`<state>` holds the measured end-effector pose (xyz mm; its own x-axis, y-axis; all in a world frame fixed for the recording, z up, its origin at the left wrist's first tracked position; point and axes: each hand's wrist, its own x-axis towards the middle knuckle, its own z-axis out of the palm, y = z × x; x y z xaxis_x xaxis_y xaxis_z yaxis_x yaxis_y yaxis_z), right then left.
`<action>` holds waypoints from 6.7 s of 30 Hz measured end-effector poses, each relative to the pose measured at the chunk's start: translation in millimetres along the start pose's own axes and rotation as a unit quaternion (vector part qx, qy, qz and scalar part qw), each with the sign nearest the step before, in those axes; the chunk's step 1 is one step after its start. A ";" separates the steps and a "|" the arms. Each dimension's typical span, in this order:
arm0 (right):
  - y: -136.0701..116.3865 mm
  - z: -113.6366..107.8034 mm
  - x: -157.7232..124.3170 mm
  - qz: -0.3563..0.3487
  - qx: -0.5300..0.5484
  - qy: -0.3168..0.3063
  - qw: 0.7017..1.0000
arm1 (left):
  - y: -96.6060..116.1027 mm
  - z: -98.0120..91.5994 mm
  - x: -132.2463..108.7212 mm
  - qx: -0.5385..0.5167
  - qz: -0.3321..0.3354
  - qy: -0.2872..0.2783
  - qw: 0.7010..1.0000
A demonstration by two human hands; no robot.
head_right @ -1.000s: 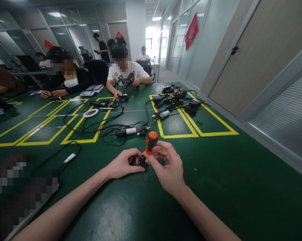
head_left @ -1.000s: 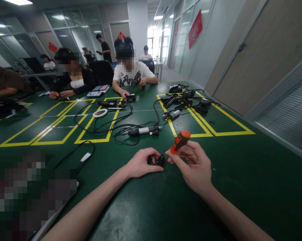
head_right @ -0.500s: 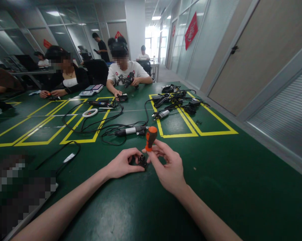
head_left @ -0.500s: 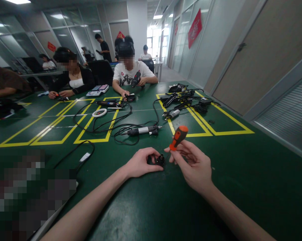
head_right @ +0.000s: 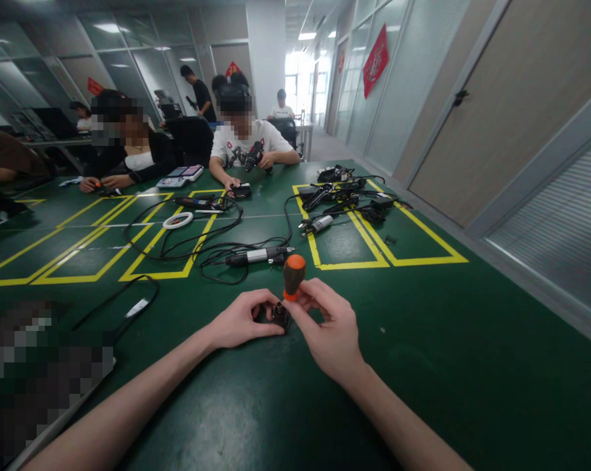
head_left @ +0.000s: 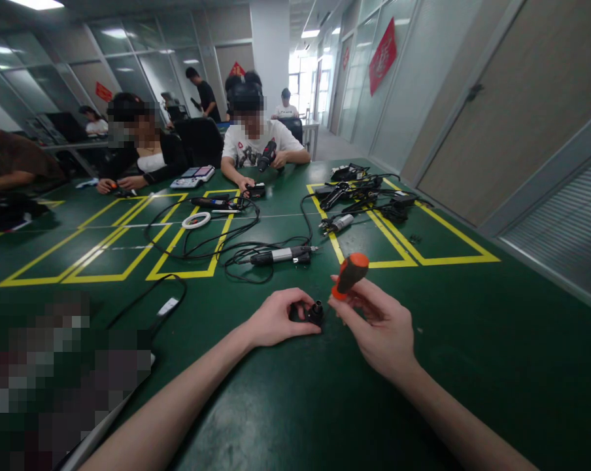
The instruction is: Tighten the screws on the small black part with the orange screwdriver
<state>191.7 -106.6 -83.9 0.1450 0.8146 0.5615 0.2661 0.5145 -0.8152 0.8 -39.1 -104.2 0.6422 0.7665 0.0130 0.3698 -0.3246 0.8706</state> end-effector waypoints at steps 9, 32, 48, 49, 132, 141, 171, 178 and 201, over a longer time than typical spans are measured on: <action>2.7 0.9 -4.0 0.019 0.034 -0.015 0.999 | 0.1 -0.4 0.2 0.005 0.002 -0.003 1.000; 4.2 1.9 -1.1 0.004 0.012 -0.011 1.000 | -0.1 -0.3 -0.2 0.017 0.003 0.001 1.000; 2.1 1.1 0.3 -0.006 0.035 -0.005 0.999 | 1.0 -0.8 0.6 0.010 0.008 0.000 1.000; 1.3 1.2 0.9 -0.011 0.034 -0.006 0.999 | 0.7 -0.7 0.7 0.009 0.008 0.000 1.000; -0.8 -3.5 1.2 0.038 0.025 0.014 0.999 | -1.5 -0.1 0.0 0.011 0.005 -0.002 1.000; 2.9 -1.4 -1.1 0.033 0.005 0.008 0.999 | -0.3 0.0 0.8 0.013 0.007 -0.003 1.000; 1.9 -4.1 -2.3 0.025 0.010 -0.008 1.000 | -1.9 0.9 0.6 0.014 0.011 -0.002 1.000; 4.7 -2.8 -1.0 0.005 -0.004 0.005 1.000 | -1.7 0.7 0.6 0.016 0.008 -0.006 1.000; 0.6 -8.0 2.1 0.019 0.001 -0.016 1.000 | 3.8 -3.6 -0.3 -0.050 -0.060 -0.058 0.995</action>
<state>199.8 -106.7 -82.1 0.1246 0.8412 0.5262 0.2587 0.4845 -0.8357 -0.4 -38.6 -99.1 0.6726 0.7254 -0.1461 0.3831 -0.1725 0.9074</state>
